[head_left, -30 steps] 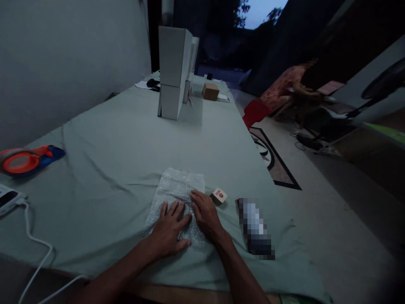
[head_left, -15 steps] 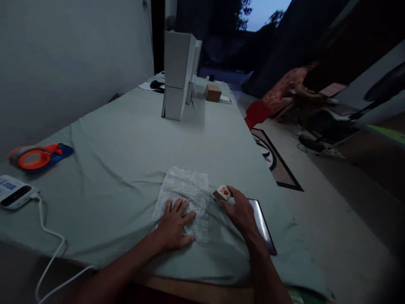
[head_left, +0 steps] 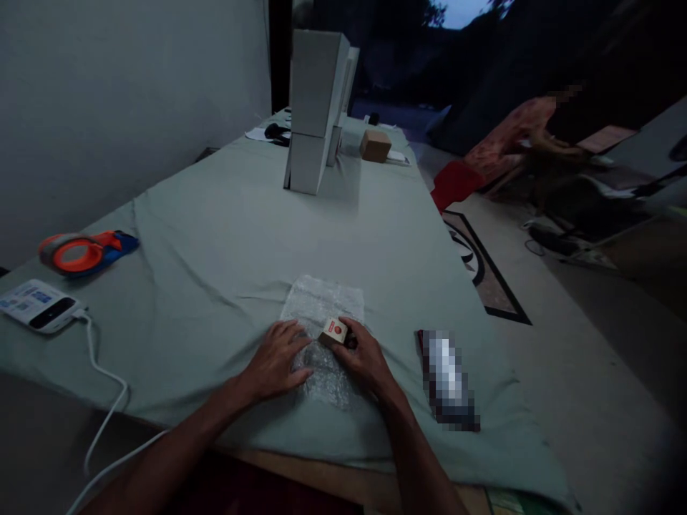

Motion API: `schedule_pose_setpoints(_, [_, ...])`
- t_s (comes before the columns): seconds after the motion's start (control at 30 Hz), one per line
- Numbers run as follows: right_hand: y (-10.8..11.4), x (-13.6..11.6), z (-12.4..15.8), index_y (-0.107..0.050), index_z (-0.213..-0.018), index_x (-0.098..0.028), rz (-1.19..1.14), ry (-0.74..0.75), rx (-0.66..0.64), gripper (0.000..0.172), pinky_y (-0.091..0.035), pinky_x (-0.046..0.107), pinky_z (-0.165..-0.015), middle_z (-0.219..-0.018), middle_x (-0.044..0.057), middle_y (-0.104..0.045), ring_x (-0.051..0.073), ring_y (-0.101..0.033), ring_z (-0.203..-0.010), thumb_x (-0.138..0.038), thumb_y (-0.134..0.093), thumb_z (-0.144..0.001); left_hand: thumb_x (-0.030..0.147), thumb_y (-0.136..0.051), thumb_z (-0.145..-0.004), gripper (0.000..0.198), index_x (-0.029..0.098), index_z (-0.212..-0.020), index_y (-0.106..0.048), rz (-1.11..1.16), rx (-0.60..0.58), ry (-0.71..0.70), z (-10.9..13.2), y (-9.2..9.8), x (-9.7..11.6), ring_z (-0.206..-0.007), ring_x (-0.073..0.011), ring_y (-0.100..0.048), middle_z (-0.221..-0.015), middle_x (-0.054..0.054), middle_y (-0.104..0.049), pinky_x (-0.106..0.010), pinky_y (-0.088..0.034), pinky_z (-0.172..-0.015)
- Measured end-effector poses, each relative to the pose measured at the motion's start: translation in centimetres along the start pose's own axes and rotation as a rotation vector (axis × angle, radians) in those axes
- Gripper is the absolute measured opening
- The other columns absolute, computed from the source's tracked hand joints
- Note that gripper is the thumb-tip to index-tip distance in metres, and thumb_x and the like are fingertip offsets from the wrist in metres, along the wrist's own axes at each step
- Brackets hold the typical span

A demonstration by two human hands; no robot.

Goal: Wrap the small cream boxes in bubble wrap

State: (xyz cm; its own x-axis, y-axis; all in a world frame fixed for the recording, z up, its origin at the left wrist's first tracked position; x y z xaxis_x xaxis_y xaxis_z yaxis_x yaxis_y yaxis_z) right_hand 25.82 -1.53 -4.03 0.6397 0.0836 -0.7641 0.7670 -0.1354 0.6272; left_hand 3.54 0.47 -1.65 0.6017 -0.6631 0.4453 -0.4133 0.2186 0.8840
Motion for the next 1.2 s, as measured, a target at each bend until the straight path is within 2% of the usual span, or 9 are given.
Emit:
schedule_pose_setpoints(0.1, [0.2,-0.5,0.3,-0.055,-0.124,-0.019,0.026,0.056,0.009,0.047,-0.052,0.042,-0.088,-0.12,0.012,-0.063,0.025,-0.062,-0.105,-0.025,-0.063,-0.079,0.034,-0.068,-0.074,0.063,0.018,-0.131,-0.05,-0.04,-0.025,0.025,0.8,-0.3,-0.7,-0.133,-0.0307,-0.039,-0.138,-0.013,-0.05,-0.05,-0.028,-0.113])
schedule_pose_setpoints(0.23, [0.1,-1.7,0.3,-0.053,-0.126,-0.022,0.053,0.209,-0.006,0.046,-0.048,0.044,-0.095,-0.121,0.01,-0.063,0.025,-0.059,-0.111,-0.022,-0.061,-0.08,0.033,-0.066,-0.075,0.073,0.02,-0.141,-0.037,-0.029,-0.019,0.04,1.5,-1.4,-1.0,-0.137,-0.0292,-0.035,-0.145,-0.012,-0.045,-0.051,-0.023,-0.115])
schedule_pose_setpoints(0.3, [-0.3,-1.9,0.3,-0.052,-0.126,-0.022,0.085,0.252,-0.019,0.048,-0.047,0.045,-0.095,-0.121,0.01,-0.063,0.026,-0.059,-0.111,-0.02,-0.06,-0.079,0.033,-0.066,-0.075,0.075,0.019,-0.142,-0.035,-0.024,-0.02,0.04,1.6,-1.6,-1.0,-0.138,-0.0292,-0.035,-0.145,-0.013,-0.044,-0.051,-0.022,-0.115])
schedule_pose_setpoints(0.47, [-1.0,-1.5,0.4,-0.052,-0.128,-0.021,0.116,0.252,-0.029,0.049,-0.046,0.045,-0.095,-0.121,0.011,-0.063,0.026,-0.058,-0.11,-0.019,-0.06,-0.079,0.032,-0.066,-0.074,0.076,0.017,-0.142,-0.035,-0.012,-0.043,0.038,1.6,-1.0,-0.8,-0.138,-0.0294,-0.034,-0.145,-0.014,-0.044,-0.051,-0.023,-0.116])
schedule_pose_setpoints(0.63, [-0.7,-1.0,0.9,-0.044,-0.137,-0.022,0.089,0.208,-0.056,0.057,-0.043,0.048,-0.099,-0.13,0.012,-0.058,0.028,-0.055,-0.117,-0.019,-0.058,-0.082,0.028,-0.064,-0.074,0.068,0.02,-0.138,-0.042,-0.028,-0.006,0.032,3.1,0.3,0.3,-0.14,-0.0317,-0.029,-0.145,-0.012,-0.044,-0.054,-0.024,-0.115])
schedule_pose_setpoints(0.83, [-0.3,-0.8,1.0,-0.044,-0.137,-0.023,0.057,0.192,-0.095,0.054,-0.044,0.048,-0.1,-0.13,0.011,-0.059,0.027,-0.055,-0.118,-0.019,-0.056,-0.084,0.013,-0.06,-0.073,0.058,0.025,-0.129,-0.052,-0.102,-0.062,0.041,4.9,0.9,1.2,-0.142,-0.031,-0.027,-0.147,-0.01,-0.043,-0.057,-0.022,-0.115])
schedule_pose_setpoints(0.97, [-0.4,-0.6,0.9,-0.045,-0.137,-0.023,0.045,0.201,-0.105,0.055,-0.044,0.048,-0.1,-0.13,0.011,-0.058,0.027,-0.055,-0.117,-0.018,-0.057,-0.084,0.011,-0.056,-0.077,0.04,0.024,-0.115,-0.06,-0.12,-0.068,0.036,4.7,0.2,1.3,-0.138,-0.0283,-0.036,-0.143,-0.009,-0.049,-0.056,-0.023,-0.115])
schedule_pose_setpoints(1.1, [-0.3,-0.4,1.0,-0.042,-0.139,-0.022,0.04,0.188,-0.126,0.057,-0.042,0.05,-0.103,-0.134,0.012,-0.056,0.028,-0.053,-0.121,-0.02,-0.057,-0.085,0.01,-0.05,-0.085,0.02,0.022,-0.091,-0.065,-0.105,0.039,-0.003,4.2,-0.3,1.5,-0.129,-0.0237,-0.048,-0.13,-0.006,-0.061,-0.051,-0.028,-0.113])
schedule_pose_setpoints(1.2, [0.7,-0.5,1.2,-0.036,-0.143,-0.023,0.013,0.165,-0.149,0.062,-0.04,0.05,-0.106,-0.142,0.013,-0.048,0.028,-0.047,-0.129,-0.027,-0.059,-0.086,0.012,-0.051,-0.085,0.017,0.021,-0.089,-0.064,-0.021,0.132,0.015,3.8,-0.1,1.6,-0.121,-0.0218,-0.055,-0.12,-0.006,-0.067,-0.047,-0.033,-0.11])
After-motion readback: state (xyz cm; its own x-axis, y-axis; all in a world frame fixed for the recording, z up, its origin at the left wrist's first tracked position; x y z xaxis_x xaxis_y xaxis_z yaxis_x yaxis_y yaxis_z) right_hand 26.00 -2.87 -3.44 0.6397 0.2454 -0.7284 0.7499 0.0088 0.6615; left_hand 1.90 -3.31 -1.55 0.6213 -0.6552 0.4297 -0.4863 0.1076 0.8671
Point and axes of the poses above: each hand's wrist, its own z-axis away from the middle knuckle, its own y-axis out of the back of the hand, x = y × z, the point moved 1 cm from there along -z, towards the middle knuckle
